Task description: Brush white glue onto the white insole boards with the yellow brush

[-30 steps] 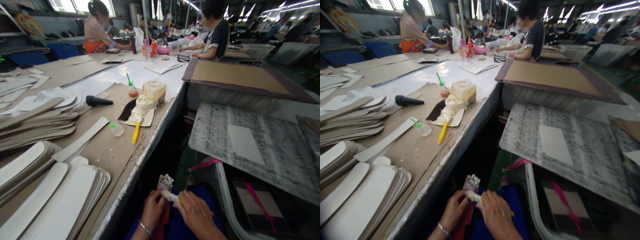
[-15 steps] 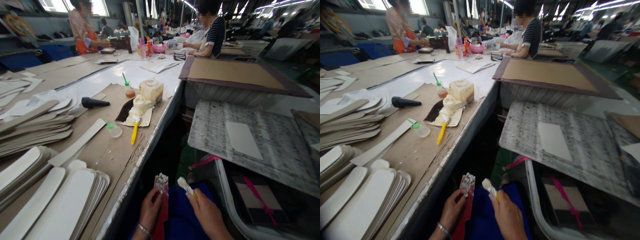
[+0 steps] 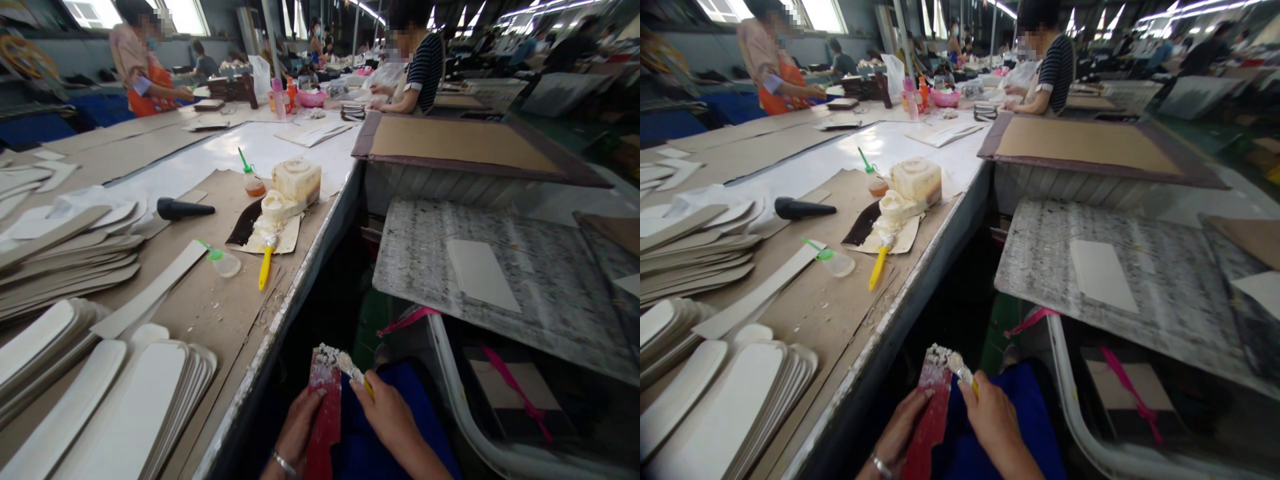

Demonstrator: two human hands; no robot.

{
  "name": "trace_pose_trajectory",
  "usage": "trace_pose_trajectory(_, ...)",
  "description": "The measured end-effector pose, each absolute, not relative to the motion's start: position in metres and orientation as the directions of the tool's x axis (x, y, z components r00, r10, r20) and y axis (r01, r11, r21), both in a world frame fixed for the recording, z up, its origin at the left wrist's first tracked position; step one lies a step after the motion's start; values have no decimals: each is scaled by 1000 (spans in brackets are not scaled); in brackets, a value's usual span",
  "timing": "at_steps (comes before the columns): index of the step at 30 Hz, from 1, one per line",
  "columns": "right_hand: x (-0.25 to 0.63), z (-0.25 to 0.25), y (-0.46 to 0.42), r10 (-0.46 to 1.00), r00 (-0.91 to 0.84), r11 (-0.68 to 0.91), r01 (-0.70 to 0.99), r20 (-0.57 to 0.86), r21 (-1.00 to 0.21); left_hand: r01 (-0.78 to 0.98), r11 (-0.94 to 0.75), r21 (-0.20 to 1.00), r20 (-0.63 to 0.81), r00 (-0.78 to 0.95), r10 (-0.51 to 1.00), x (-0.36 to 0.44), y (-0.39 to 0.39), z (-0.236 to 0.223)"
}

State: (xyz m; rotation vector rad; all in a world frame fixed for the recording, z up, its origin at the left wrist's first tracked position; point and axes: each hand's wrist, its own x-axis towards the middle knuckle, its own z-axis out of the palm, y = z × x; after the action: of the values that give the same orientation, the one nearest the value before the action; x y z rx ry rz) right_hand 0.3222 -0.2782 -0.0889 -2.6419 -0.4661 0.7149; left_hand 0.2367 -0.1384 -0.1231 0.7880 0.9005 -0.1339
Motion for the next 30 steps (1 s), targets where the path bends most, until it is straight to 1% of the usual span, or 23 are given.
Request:
trace_pose_trajectory(2, 323, -85, -275, 400, 818, -885, 228, -413, -406, 450, 752, 481, -779, 613, 131, 238, -139, -118)
trace_pose_trajectory(4, 324, -81, -273, 392, 822, -897, 241, -412, -372, 464, 749, 473, -779, 618, 109, 241, -141, -115)
trace_pose_trajectory(7, 322, -76, -270, 397, 837, -907, 295, -376, -302, 465, 668, 581, -725, 668, 165, 245, -146, -115)
trace_pose_trajectory(9, 319, -77, -269, 427, 849, -898, 357, -312, -256, 471, 611, 637, -703, 679, 210, 247, -149, -117)
trace_pose_trajectory(13, 309, -89, -265, 533, 832, -844, 507, -154, -178, 519, 550, 654, -727, 634, 265, 246, -151, -121)
trace_pose_trajectory(15, 305, -95, -262, 565, 818, -822, 549, -109, -150, 535, 542, 648, -739, 614, 278, 245, -151, -122)
trace_pose_trajectory(16, 304, -96, -260, 573, 812, -818, 556, -111, -147, 544, 538, 644, -747, 601, 285, 244, -151, -123)
trace_pose_trajectory(18, 301, -97, -257, 571, 804, -820, 549, -164, -164, 563, 531, 633, -762, 573, 301, 242, -151, -124)
trace_pose_trajectory(21, 294, -95, -254, 584, 770, -811, 540, -258, -224, 591, 520, 617, -782, 533, 322, 241, -152, -124)
trace_pose_trajectory(24, 287, -91, -258, 596, 746, -802, 535, -298, -264, 612, 516, 600, -799, 497, 339, 242, -152, -121)
trace_pose_trajectory(26, 289, -87, -264, 578, 754, -816, 522, -313, -249, 616, 522, 590, -806, 478, 349, 244, -151, -118)
trace_pose_trajectory(30, 309, -83, -272, 496, 822, -868, 470, -280, -158, 609, 530, 590, -807, 468, 361, 248, -150, -112)
